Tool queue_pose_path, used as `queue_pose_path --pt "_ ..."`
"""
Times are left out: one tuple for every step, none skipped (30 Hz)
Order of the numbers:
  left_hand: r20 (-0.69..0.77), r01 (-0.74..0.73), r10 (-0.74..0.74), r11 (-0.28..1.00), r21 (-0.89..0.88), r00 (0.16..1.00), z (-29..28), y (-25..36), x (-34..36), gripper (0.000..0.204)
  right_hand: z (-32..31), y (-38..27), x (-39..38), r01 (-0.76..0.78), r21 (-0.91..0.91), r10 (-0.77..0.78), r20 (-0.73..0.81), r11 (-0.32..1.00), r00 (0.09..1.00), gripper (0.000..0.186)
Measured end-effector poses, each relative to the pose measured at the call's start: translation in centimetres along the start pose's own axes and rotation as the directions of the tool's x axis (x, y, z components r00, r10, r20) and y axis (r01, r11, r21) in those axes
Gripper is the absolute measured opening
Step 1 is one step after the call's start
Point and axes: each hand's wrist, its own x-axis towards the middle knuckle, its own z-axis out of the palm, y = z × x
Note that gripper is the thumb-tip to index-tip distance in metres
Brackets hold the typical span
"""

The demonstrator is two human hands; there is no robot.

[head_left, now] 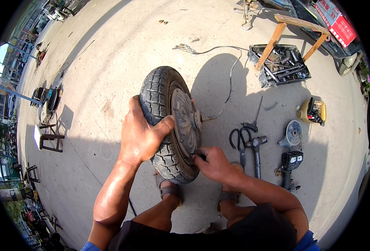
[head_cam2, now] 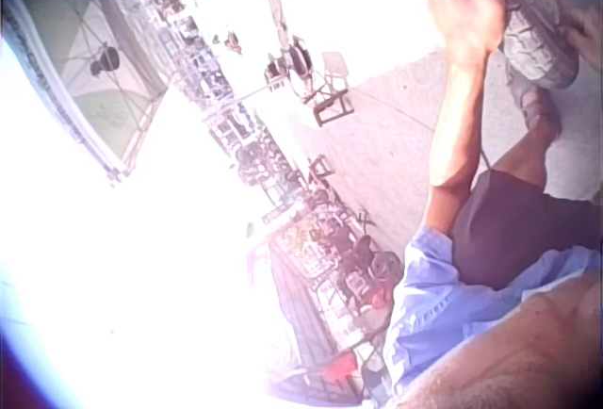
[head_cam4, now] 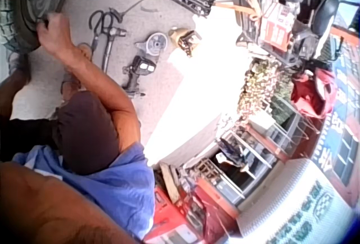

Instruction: The person holds a motorcycle tire and uses a screwdriver to pry and adjust the tire bead around the rim. The person rotates the tire and repeatedly works the bead into place, then sits on the ground to continue the adjustment.

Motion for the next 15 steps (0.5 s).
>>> queue_pose_path --pt "0.000 0.002 -0.002 1.000 0.004 1.000 0.00 -0.02 -0.02 0.079 0.04 0.00 0.01 -0.002 0.009 0.002 -0.002 1.000 1.000 0.025" --pt "0.001 0.004 -0.004 1.000 0.007 1.000 0.01 -0.04 -0.05 0.079 0.09 0.00 0.01 -0.005 0.018 0.005 -0.005 1.000 1.000 0.025" --pt "0.001 0.006 -0.006 1.000 0.011 1.000 0.02 -0.06 -0.08 0.079 0.13 0.00 0.01 -0.008 0.027 0.008 -0.007 1.000 1.000 0.025" --pt "0.001 0.006 -0.006 1.000 0.010 1.000 0.04 -0.07 -0.08 0.079 0.09 0.00 0.03 -0.006 0.018 0.006 -0.003 1.000 1.000 0.025" --pt "0.001 0.005 -0.005 1.000 0.010 1.000 0.06 -0.08 -0.09 0.079 0.03 0.01 0.06 -0.004 0.009 0.004 0.002 1.000 1.000 0.025" --pt "0.001 0.005 -0.005 1.000 0.010 1.000 0.08 -0.10 -0.09 0.079 -0.01 0.01 0.08 -0.002 0.001 0.002 0.007 1.000 1.000 0.025" --pt "0.001 0.004 -0.004 1.000 0.011 1.000 0.07 -0.11 -0.09 0.078 -0.01 -0.01 0.06 0.011 0.003 -0.011 0.005 1.000 1.000 0.025" --pt "0.001 0.004 -0.004 1.000 0.013 1.000 0.05 -0.12 -0.09 0.078 0.00 -0.03 0.03 0.024 0.005 -0.024 0.002 1.000 1.000 0.026" --pt "0.000 0.003 -0.003 1.000 0.014 1.000 0.04 -0.12 -0.10 0.078 0.00 -0.05 0.02 0.037 0.007 -0.037 -0.001 0.999 0.999 0.026" --pt "0.000 0.003 -0.003 1.000 0.014 1.000 0.04 -0.11 -0.11 0.078 -0.06 -0.14 0.02 0.027 0.002 -0.027 0.008 1.000 1.000 0.025" --pt "0.000 0.003 -0.003 1.000 0.014 1.000 0.03 -0.09 -0.13 0.078 -0.18 -0.31 0.03 0.018 -0.002 -0.018 0.016 1.000 1.000 0.025" --pt "0.000 0.004 -0.004 1.000 0.013 1.000 0.03 -0.08 -0.15 0.078 -0.26 -0.42 0.05 0.009 -0.007 -0.009 0.025 1.000 1.000 0.025" --pt "-0.001 0.003 -0.003 1.000 0.006 1.000 0.04 -0.08 -0.15 0.078 -0.29 -0.44 0.07 0.015 -0.013 -0.014 0.025 1.000 1.000 0.026" --pt "-0.002 0.002 -0.002 1.000 0.000 1.000 0.06 -0.08 -0.15 0.078 -0.31 -0.44 0.10 0.021 -0.018 -0.020 0.024 1.000 0.999 0.026" --pt "-0.003 0.001 -0.001 1.000 -0.007 1.000 0.07 -0.09 -0.15 0.078 -0.33 -0.45 0.11 0.026 -0.024 -0.026 0.025 0.999 0.999 0.026"
